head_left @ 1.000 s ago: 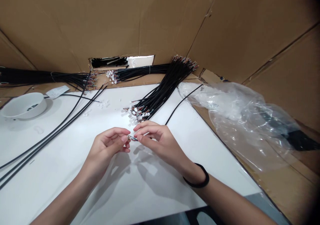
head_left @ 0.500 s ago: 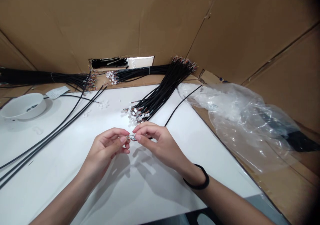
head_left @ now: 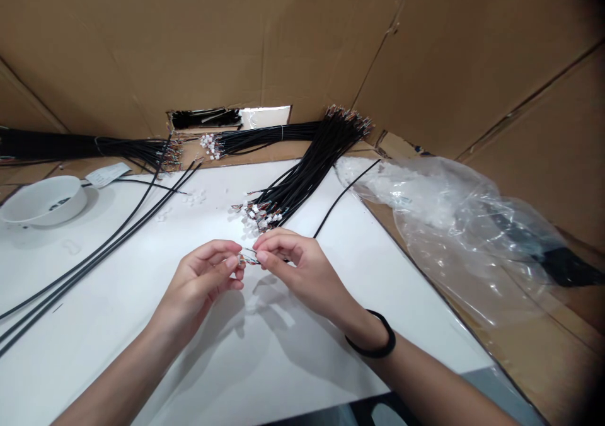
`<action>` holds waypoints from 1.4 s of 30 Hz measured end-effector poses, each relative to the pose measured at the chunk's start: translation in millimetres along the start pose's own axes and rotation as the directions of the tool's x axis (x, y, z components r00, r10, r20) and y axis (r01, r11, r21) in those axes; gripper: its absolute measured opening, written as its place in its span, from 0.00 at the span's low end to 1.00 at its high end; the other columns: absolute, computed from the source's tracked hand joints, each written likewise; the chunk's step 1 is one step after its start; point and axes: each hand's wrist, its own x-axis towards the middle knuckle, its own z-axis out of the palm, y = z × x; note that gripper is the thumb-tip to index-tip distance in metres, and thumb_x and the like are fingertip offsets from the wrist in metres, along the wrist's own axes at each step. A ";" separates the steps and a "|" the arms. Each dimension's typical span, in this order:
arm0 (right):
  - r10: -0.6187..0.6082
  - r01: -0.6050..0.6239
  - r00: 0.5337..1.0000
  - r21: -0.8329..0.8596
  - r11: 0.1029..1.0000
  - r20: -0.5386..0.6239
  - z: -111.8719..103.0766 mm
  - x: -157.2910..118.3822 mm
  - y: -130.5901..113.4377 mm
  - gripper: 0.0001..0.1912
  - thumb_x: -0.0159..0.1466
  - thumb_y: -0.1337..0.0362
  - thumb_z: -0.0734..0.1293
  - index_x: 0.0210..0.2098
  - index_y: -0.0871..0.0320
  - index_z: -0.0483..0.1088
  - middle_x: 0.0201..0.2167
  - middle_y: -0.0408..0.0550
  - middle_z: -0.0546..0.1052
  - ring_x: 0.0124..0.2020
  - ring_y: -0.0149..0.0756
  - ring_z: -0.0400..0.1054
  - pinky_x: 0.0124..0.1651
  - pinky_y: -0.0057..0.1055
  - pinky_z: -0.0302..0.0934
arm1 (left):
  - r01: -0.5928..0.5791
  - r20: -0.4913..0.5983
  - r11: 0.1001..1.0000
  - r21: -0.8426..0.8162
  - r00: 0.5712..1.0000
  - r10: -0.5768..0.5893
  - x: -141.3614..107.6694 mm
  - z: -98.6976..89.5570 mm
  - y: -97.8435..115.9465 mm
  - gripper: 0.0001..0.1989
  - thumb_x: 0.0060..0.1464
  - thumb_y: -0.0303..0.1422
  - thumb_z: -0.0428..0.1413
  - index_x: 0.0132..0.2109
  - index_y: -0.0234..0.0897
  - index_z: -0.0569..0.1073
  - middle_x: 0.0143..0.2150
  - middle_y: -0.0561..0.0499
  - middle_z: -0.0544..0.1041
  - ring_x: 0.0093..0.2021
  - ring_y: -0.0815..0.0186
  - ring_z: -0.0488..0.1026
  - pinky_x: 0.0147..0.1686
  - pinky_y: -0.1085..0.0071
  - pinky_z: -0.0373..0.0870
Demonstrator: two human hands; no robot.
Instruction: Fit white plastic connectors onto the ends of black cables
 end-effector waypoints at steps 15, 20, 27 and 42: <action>-0.022 0.022 1.000 -0.009 1.000 -0.012 -0.7 -1.1 0.0 0.06 0.61 0.67 0.64 0.30 0.62 0.70 0.36 0.49 0.72 0.38 0.30 0.67 0.40 0.27 0.63 | 0.044 -0.005 0.998 -0.055 0.999 -0.045 0.7 0.7 0.9 0.08 0.44 0.30 0.64 0.34 0.35 0.76 0.29 0.50 0.74 0.28 0.73 0.70 0.29 0.80 0.69; -0.018 0.018 1.000 -0.008 1.000 -0.011 -1.2 -0.9 -0.1 0.06 0.61 0.67 0.64 0.30 0.63 0.71 0.36 0.49 0.72 0.38 0.29 0.67 0.40 0.26 0.63 | 0.041 -0.001 0.998 -0.043 0.999 -0.041 0.2 1.1 1.1 0.07 0.46 0.30 0.64 0.35 0.35 0.76 0.28 0.51 0.73 0.28 0.74 0.70 0.29 0.81 0.69; -0.028 0.028 0.999 -0.002 1.000 -0.019 -0.7 -0.6 -0.4 0.06 0.61 0.66 0.64 0.29 0.62 0.70 0.36 0.49 0.72 0.37 0.30 0.67 0.39 0.26 0.63 | 0.038 -0.006 0.999 -0.030 0.999 -0.038 0.1 0.8 1.4 0.07 0.45 0.30 0.64 0.33 0.34 0.75 0.28 0.50 0.73 0.28 0.74 0.69 0.29 0.81 0.68; -0.037 0.038 0.998 0.006 0.999 -0.046 -0.9 -1.5 0.7 0.06 0.61 0.66 0.64 0.30 0.62 0.71 0.36 0.49 0.72 0.39 0.30 0.68 0.40 0.27 0.64 | 0.039 0.004 0.998 -0.046 0.999 -0.039 0.3 1.4 2.1 0.06 0.47 0.29 0.63 0.34 0.35 0.75 0.28 0.51 0.73 0.28 0.75 0.69 0.28 0.82 0.68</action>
